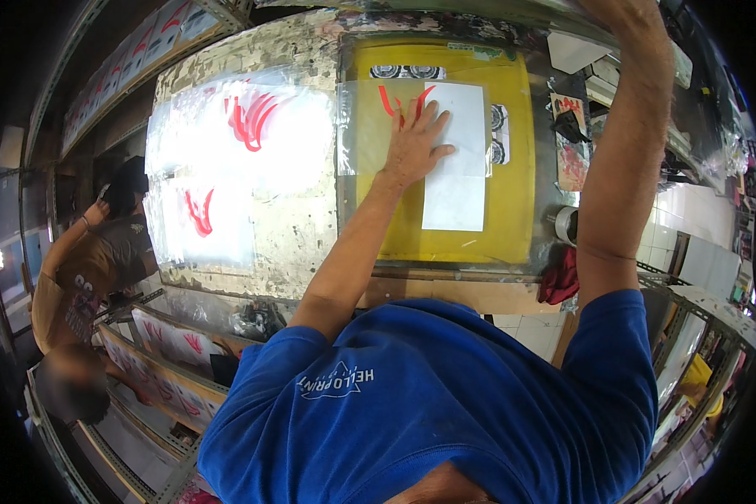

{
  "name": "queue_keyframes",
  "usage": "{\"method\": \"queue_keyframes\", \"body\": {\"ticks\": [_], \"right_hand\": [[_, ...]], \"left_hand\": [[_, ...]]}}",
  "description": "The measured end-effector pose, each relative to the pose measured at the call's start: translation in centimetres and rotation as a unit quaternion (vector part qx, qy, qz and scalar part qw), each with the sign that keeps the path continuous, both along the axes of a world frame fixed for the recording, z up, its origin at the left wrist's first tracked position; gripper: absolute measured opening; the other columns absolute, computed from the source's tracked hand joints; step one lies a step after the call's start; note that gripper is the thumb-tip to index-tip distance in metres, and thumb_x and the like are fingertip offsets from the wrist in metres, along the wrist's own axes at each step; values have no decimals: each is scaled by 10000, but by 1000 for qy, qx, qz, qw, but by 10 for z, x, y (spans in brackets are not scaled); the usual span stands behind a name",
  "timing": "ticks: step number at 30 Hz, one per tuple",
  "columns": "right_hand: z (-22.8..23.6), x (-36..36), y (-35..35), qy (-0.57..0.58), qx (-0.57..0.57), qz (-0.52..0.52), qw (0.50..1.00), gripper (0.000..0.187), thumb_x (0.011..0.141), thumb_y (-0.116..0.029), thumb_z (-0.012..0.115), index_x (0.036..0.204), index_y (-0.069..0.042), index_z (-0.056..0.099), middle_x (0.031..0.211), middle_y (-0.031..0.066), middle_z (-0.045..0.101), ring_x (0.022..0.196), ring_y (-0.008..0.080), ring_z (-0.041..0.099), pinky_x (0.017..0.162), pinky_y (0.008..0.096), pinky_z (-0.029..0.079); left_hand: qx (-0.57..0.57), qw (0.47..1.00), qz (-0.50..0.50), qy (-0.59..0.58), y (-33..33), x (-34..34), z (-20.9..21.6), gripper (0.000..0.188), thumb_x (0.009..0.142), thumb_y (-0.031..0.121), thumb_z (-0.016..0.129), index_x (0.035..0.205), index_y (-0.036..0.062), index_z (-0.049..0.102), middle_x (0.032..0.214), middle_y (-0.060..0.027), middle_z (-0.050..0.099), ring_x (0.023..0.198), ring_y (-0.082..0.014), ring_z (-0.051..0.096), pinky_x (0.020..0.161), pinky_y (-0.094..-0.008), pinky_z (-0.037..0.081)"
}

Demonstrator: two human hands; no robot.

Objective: The person performs silk screen printing on plastic sheets, applying red ink through a screen with a squeegee and setting the printed sheets aside.

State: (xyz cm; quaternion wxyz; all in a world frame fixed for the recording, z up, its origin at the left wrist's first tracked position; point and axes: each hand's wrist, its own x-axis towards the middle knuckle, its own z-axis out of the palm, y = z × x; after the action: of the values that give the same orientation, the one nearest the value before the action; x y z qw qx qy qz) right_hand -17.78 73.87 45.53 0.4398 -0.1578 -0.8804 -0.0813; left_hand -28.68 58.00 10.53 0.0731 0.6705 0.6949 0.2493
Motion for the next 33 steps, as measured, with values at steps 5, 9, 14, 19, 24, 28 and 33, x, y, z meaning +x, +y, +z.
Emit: {"method": "queue_keyframes", "body": {"ticks": [5,9,14,19,24,28,33], "right_hand": [[17,1,-8,-67,-179,25,981,395,842,-187,581,1148,4,743,1000,193,756,836,268,687,808,353,554],[19,2,-18,-74,-159,15,984,394,831,-187,592,1137,6,745,1014,192,758,858,271,696,811,349,556],[9,1,11,-51,-187,46,980,397,821,-191,599,1133,10,740,1026,212,751,862,293,700,818,354,555],[9,1,13,-71,-199,27,977,404,810,-196,593,1122,16,738,1015,224,747,851,309,702,806,361,553],[10,3,11,-77,-234,16,969,412,801,-199,583,1121,0,749,1009,212,753,846,311,702,787,372,553],[13,1,3,-73,-214,27,974,424,796,-202,580,1134,-10,750,1004,212,752,825,307,690,773,379,548],[14,5,-21,-72,-147,-29,986,446,781,-211,581,1156,-38,750,962,204,741,796,298,657,758,367,525]], "left_hand": [[0,1000,10,16,-2,0,-2,624,919,480,645,1439,152,536,1542,-131,418,1478,-412,261,1161,-652,174],[-20,1000,3,5,0,1,-1,624,934,482,626,1455,154,522,1564,-132,396,1491,-410,237,1165,-652,145],[-1,1000,8,9,1,4,-1,632,915,472,650,1446,151,531,1547,-115,419,1486,-392,247,1159,-667,150],[-5,1000,4,5,4,0,-6,638,911,462,658,1451,148,530,1552,-103,415,1490,-382,240,1164,-665,130],[-12,1000,-1,1,5,0,-7,653,903,464,667,1454,142,528,1562,-100,408,1495,-384,230,1169,-661,104],[-12,1000,0,-12,5,-1,-7,658,903,469,664,1455,138,525,1566,-108,412,1503,-388,220,1172,-657,85],[-47,999,-3,-21,6,-1,2,663,938,475,633,1485,129,493,1602,-125,371,1526,-402,184,1190,-627,60]]}}
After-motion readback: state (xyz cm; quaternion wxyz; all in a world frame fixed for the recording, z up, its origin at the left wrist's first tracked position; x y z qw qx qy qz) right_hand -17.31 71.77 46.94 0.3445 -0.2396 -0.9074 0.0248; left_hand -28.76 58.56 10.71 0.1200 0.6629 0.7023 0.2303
